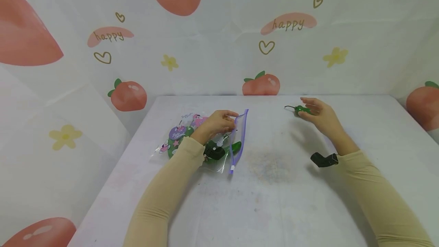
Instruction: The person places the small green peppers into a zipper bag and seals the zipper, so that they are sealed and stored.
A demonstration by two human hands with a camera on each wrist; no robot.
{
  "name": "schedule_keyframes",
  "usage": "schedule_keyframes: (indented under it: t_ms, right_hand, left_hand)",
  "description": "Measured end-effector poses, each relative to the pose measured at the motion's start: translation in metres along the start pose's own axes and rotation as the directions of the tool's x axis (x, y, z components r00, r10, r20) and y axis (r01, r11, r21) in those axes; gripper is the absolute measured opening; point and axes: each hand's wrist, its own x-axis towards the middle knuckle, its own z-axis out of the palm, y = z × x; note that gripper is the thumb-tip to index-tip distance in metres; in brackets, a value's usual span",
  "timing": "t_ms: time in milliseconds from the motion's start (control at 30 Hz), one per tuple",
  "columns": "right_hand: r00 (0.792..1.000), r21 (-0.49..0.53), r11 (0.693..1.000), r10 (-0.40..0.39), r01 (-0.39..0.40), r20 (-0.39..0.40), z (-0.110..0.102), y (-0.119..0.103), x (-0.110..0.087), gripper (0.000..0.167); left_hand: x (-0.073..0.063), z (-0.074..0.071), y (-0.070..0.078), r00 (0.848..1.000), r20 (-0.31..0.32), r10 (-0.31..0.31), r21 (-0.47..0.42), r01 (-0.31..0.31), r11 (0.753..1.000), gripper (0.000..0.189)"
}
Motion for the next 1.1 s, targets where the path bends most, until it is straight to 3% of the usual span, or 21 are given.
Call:
schedule_keyframes:
  t_ms: [333,633,1100]
  right_hand:
    - [0.993,-0.097,0.990,0.111,-0.107,0.038,-0.009,0.017,0.007,0.067]
    - [0.991,-0.183,0.977,0.125,-0.114,0.052,-0.018,0.035,0.015,0.067]
    - [0.976,-0.189,0.967,0.194,-0.172,0.102,-0.028,0.053,0.017,0.067]
  left_hand:
    - [0.000,0.000,0.000,1.000,0.004,0.000,-0.004,0.000,1.000,0.049]
    - [-0.001,0.000,0.001,1.000,0.005,-0.001,0.018,0.001,1.000,0.048]
    - [0.000,0.000,0.000,1.000,0.009,0.000,0.010,0.000,1.000,0.049]
